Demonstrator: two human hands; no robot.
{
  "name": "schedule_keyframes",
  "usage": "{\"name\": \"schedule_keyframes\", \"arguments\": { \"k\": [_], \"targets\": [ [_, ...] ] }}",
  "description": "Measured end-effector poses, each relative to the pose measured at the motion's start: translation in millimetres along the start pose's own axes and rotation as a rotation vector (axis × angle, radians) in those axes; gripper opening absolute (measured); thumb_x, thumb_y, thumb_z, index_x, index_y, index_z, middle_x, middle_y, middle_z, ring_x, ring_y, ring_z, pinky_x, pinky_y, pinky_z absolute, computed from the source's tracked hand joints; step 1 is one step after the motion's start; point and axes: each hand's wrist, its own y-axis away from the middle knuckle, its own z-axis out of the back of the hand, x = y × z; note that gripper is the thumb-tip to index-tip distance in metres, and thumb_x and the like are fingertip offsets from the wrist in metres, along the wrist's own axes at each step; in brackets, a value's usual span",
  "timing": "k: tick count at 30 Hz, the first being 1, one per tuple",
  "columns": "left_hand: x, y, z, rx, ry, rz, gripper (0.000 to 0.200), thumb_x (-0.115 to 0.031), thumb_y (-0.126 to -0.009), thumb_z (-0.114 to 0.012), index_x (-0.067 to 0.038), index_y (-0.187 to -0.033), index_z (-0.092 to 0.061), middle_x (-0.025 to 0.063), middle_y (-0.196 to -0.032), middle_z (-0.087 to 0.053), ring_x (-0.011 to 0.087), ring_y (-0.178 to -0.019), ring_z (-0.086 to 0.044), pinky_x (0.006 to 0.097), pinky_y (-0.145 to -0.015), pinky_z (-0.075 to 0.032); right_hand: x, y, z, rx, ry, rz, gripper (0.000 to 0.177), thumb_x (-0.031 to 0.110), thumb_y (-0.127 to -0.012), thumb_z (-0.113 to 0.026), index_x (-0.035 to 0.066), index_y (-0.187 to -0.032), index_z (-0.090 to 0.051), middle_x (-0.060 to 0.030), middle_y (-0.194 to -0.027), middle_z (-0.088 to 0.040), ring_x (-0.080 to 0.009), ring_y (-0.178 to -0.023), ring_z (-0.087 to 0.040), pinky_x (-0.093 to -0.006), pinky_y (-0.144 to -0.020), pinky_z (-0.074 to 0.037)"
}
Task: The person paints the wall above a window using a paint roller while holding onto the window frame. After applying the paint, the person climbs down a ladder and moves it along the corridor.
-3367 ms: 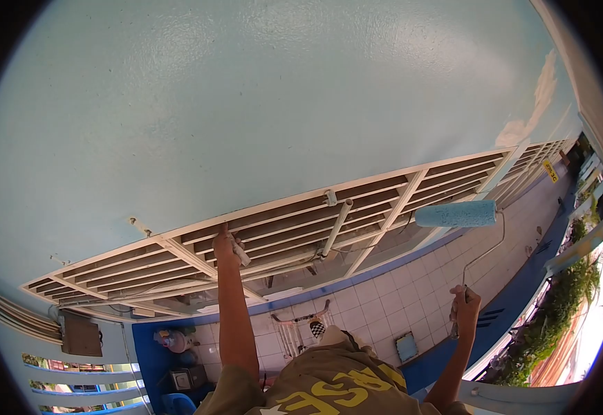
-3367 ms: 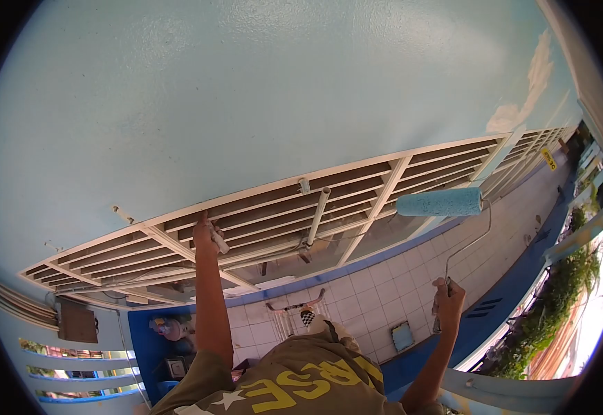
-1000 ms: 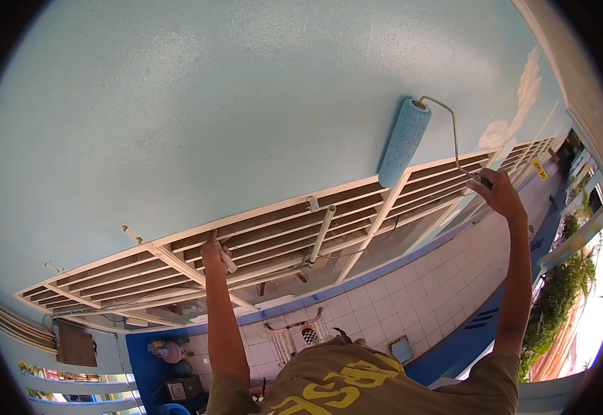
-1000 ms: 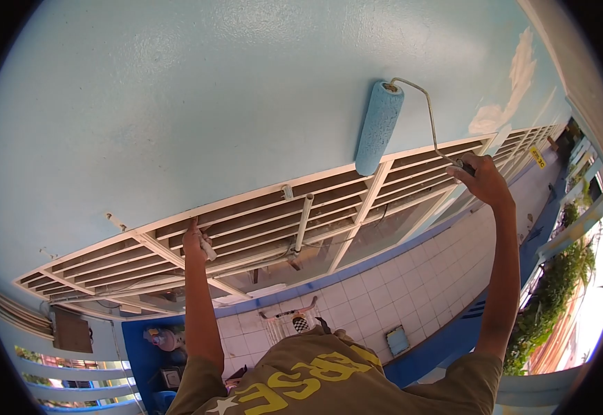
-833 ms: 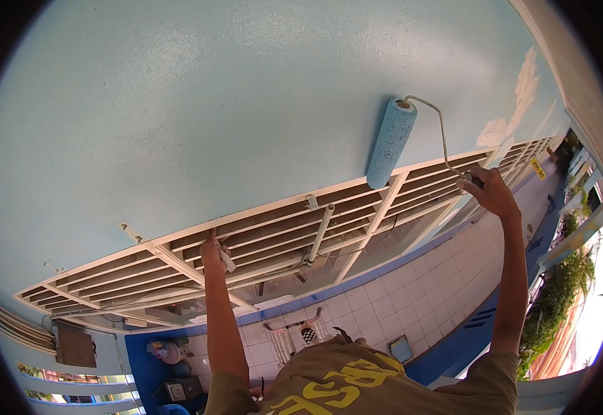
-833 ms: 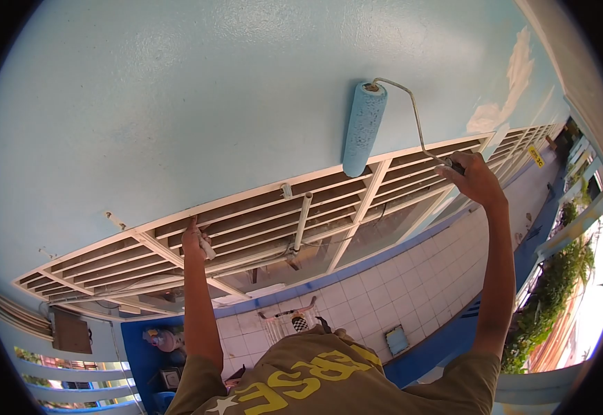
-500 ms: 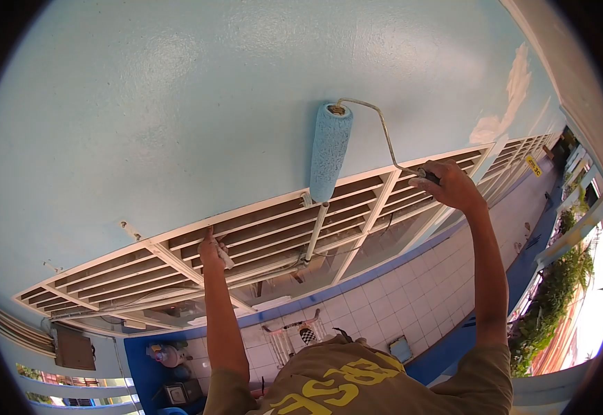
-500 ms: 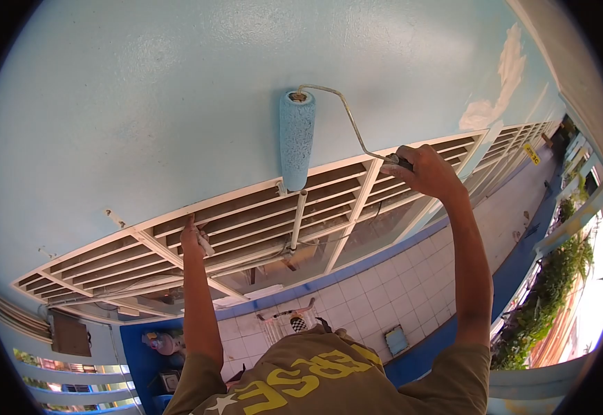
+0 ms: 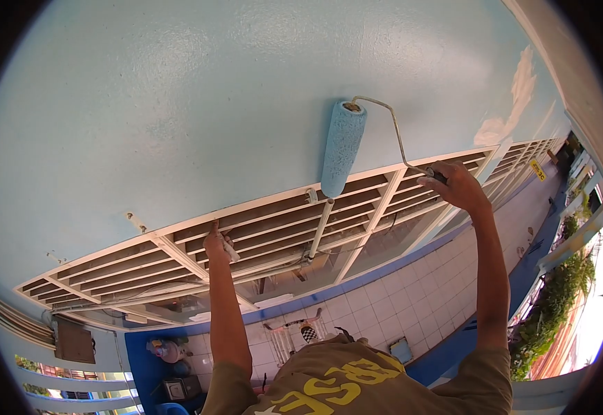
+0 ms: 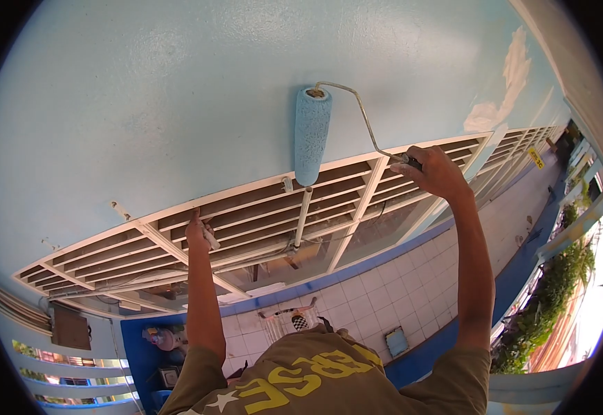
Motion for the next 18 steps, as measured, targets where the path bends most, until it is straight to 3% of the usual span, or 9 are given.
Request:
{"name": "schedule_keyframes", "arguments": {
  "k": [8,10,15,18],
  "targets": [
    [-4.0,0.1,2.0,-0.035,-0.057,0.014,0.04,-0.042,-0.079,-0.081,-0.012,-0.075,-0.056,0.0,-0.062,-0.043,0.0143,-0.049,-0.044,0.0285,-0.043,-0.041,-43.6,20.6,10.5,-0.062,0.045,-0.037,0.036,0.031,-0.086,-0.075,-0.003,-0.08,-0.064,-0.0112,-0.056,-0.052,-0.0209,-0.05,-0.044,-0.0365,-0.053,-0.04],
    [-3.5,-0.5,0.7,-0.026,-0.043,0.028,0.039,-0.042,-0.079,-0.081,-0.012,-0.077,-0.057,0.0003,-0.062,-0.044,0.0142,-0.05,-0.045,0.0282,-0.043,-0.041,-22.9,20.0,15.8,-0.04,-0.003,-0.074,0.037,0.031,-0.087,-0.074,-0.004,-0.078,-0.064,-0.0117,-0.056,-0.052,-0.0209,-0.05,-0.045,-0.0364,-0.053,-0.041],
    [-3.3,0.6,2.2,0.013,-0.023,0.013,0.037,-0.042,-0.08,-0.081,-0.011,-0.081,-0.06,0.0006,-0.062,-0.048,0.0142,-0.049,-0.045,0.0282,-0.042,-0.041,-8.7,2.4,-3.8,-0.063,0.013,0.092,0.044,0.038,-0.086,-0.073,-0.004,-0.079,-0.064,-0.0147,-0.053,-0.053,-0.0232,-0.047,-0.049,-0.038,-0.049,-0.042],
    [-2.0,-6.2,3.1,0.018,-0.014,0.029,0.034,-0.041,-0.082,-0.079,-0.011,-0.083,-0.061,0.001,-0.06,-0.048,0.0139,-0.048,-0.044,0.0283,-0.042,-0.041,-1.0,0.5,3.4,-0.009,0.021,0.019,0.048,0.042,-0.086,-0.073,-0.005,-0.08,-0.064,-0.0148,-0.054,-0.054,-0.0243,-0.046,-0.05,-0.0378,-0.049,-0.043]
  ]
}}
